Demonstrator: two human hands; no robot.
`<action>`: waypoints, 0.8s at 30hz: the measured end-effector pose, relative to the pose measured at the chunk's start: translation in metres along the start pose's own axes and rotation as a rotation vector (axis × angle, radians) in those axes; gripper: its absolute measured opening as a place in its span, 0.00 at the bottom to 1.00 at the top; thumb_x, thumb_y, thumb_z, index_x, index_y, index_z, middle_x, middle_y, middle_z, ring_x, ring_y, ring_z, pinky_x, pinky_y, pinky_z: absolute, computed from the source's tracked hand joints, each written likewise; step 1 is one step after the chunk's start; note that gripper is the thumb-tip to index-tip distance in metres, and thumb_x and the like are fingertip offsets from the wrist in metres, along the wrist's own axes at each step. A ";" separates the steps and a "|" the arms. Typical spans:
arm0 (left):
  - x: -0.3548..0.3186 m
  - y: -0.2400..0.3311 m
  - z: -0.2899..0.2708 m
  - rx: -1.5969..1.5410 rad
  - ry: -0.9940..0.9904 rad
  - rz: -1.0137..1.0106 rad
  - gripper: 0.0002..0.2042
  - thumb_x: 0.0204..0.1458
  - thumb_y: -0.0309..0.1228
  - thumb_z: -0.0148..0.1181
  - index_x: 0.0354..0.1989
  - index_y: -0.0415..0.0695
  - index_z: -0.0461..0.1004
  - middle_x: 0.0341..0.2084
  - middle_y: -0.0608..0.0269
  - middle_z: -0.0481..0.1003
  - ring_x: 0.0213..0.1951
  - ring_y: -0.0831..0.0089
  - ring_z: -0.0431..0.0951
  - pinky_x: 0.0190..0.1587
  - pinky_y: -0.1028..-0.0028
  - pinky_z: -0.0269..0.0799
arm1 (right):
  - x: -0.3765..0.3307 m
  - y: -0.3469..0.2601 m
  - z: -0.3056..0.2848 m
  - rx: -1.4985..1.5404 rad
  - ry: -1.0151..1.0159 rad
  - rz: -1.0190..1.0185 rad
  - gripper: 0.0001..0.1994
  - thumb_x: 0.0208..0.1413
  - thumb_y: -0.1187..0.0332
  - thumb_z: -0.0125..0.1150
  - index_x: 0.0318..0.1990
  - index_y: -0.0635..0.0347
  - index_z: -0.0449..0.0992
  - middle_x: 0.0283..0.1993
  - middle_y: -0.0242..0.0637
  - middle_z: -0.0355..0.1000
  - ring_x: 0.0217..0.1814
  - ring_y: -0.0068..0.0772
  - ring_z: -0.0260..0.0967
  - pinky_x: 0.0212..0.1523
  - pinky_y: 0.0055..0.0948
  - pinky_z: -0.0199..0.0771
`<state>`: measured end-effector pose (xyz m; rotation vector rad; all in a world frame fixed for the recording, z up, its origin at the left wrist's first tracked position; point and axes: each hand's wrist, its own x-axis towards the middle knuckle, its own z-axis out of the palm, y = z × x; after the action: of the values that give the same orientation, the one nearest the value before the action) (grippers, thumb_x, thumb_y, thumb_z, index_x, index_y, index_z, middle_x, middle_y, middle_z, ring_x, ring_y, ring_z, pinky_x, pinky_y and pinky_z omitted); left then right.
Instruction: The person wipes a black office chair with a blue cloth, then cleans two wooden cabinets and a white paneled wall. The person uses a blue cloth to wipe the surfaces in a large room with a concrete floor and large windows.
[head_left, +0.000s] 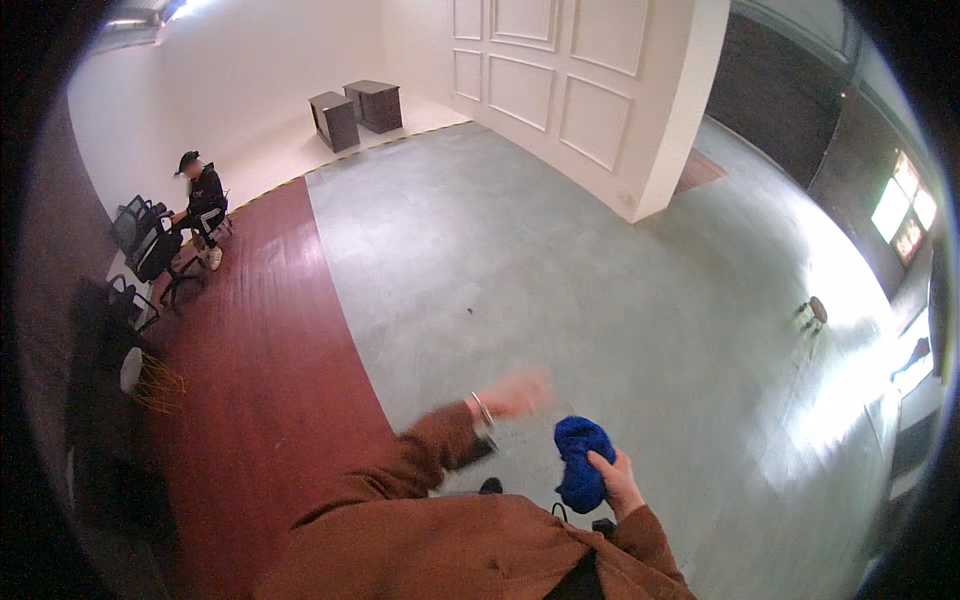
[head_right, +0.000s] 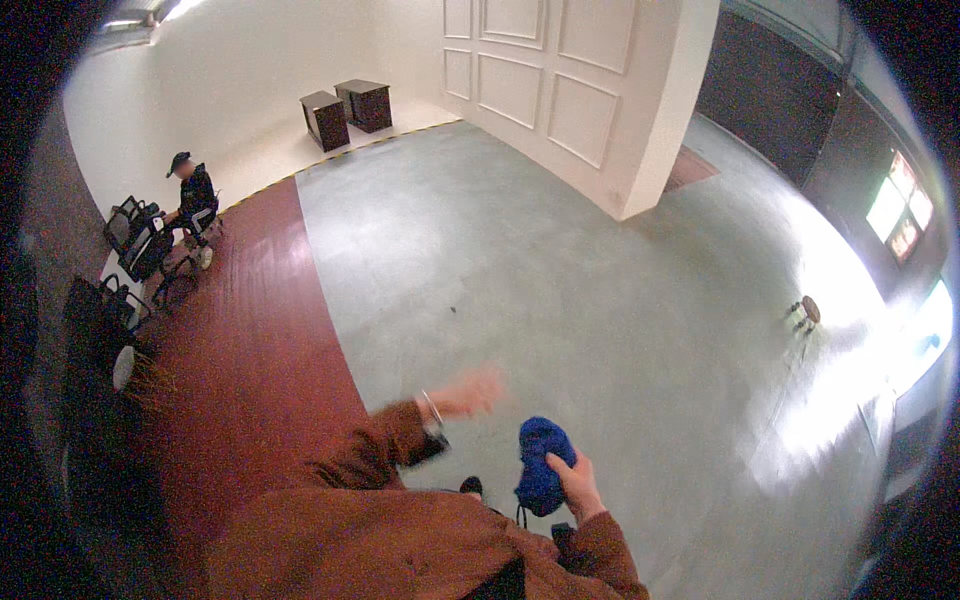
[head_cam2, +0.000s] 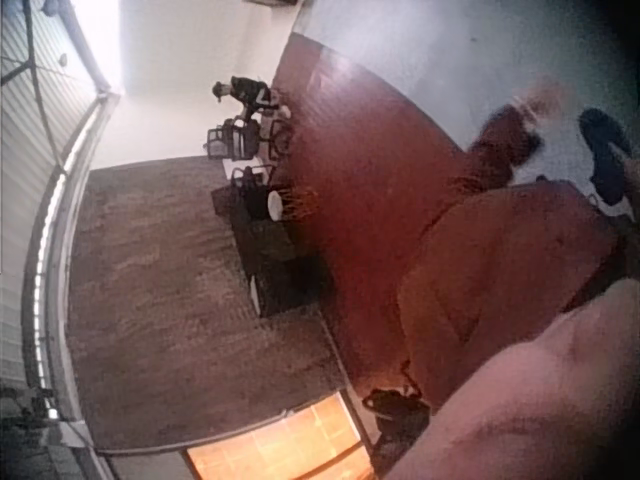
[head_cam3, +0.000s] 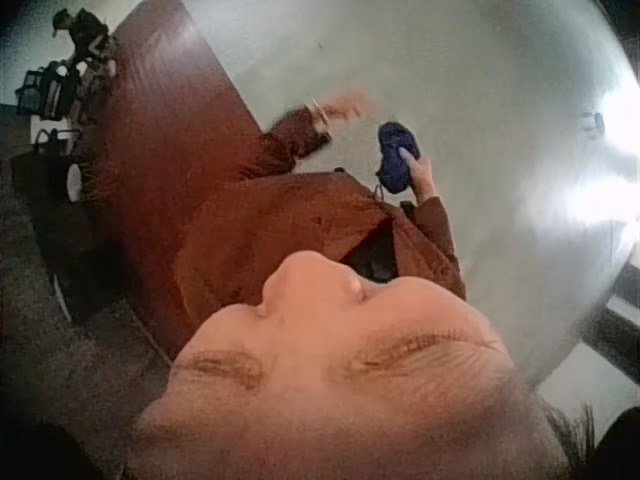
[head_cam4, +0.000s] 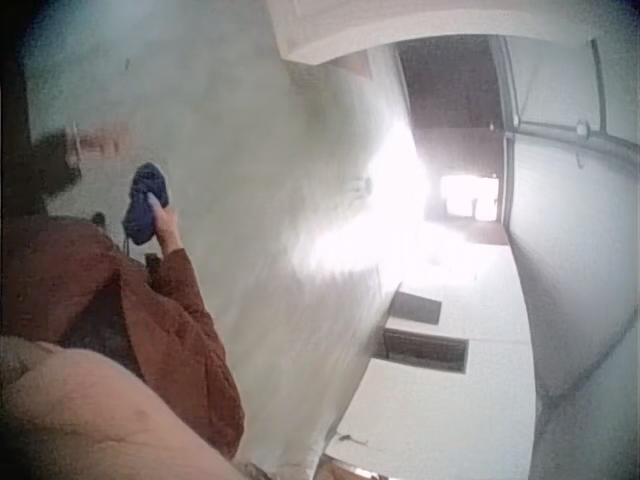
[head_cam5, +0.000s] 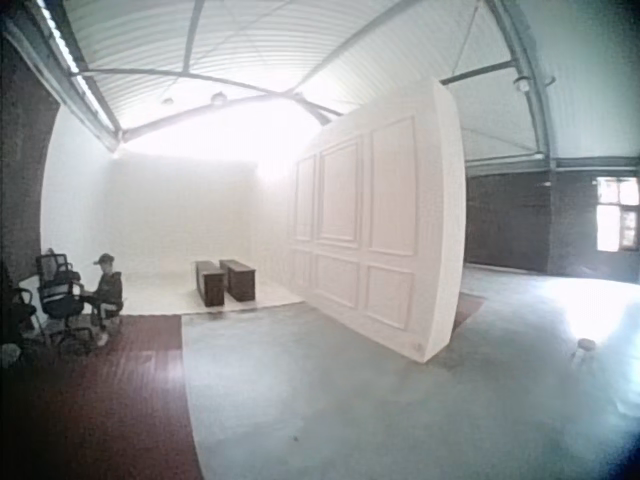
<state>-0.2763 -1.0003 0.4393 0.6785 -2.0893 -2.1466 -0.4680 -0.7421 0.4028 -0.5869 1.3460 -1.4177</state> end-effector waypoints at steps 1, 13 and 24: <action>0.012 0.017 -0.052 0.075 0.216 0.160 0.32 0.60 0.51 0.52 0.70 0.51 0.54 0.48 0.61 0.75 0.34 0.72 0.79 0.25 0.73 0.75 | 0.020 -0.009 -0.015 -0.025 0.129 0.054 0.17 0.55 0.69 0.65 0.50 0.68 0.74 0.44 0.37 0.76 0.42 0.31 0.75 0.46 0.32 0.75; 0.106 0.222 -0.395 0.167 1.012 -0.042 0.43 0.59 0.28 0.48 0.71 0.51 0.20 0.48 0.41 0.76 0.38 0.41 0.81 0.36 0.51 0.77 | 0.127 0.008 -0.220 0.418 0.862 0.194 0.11 0.54 0.57 0.62 0.42 0.49 0.76 0.38 0.29 0.78 0.35 0.31 0.76 0.29 0.33 0.74; 0.254 0.245 -0.500 0.096 1.147 -0.190 0.45 0.55 0.25 0.47 0.72 0.55 0.20 0.44 0.45 0.77 0.29 0.53 0.82 0.26 0.59 0.75 | 0.424 -0.120 -0.268 0.358 0.608 0.133 0.13 0.56 0.64 0.61 0.45 0.62 0.74 0.39 0.38 0.76 0.36 0.37 0.76 0.35 0.40 0.80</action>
<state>-0.3887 -1.5741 0.6207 1.6394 -1.4685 -1.1427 -0.8858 -1.0329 0.3213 0.1895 1.4999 -1.7469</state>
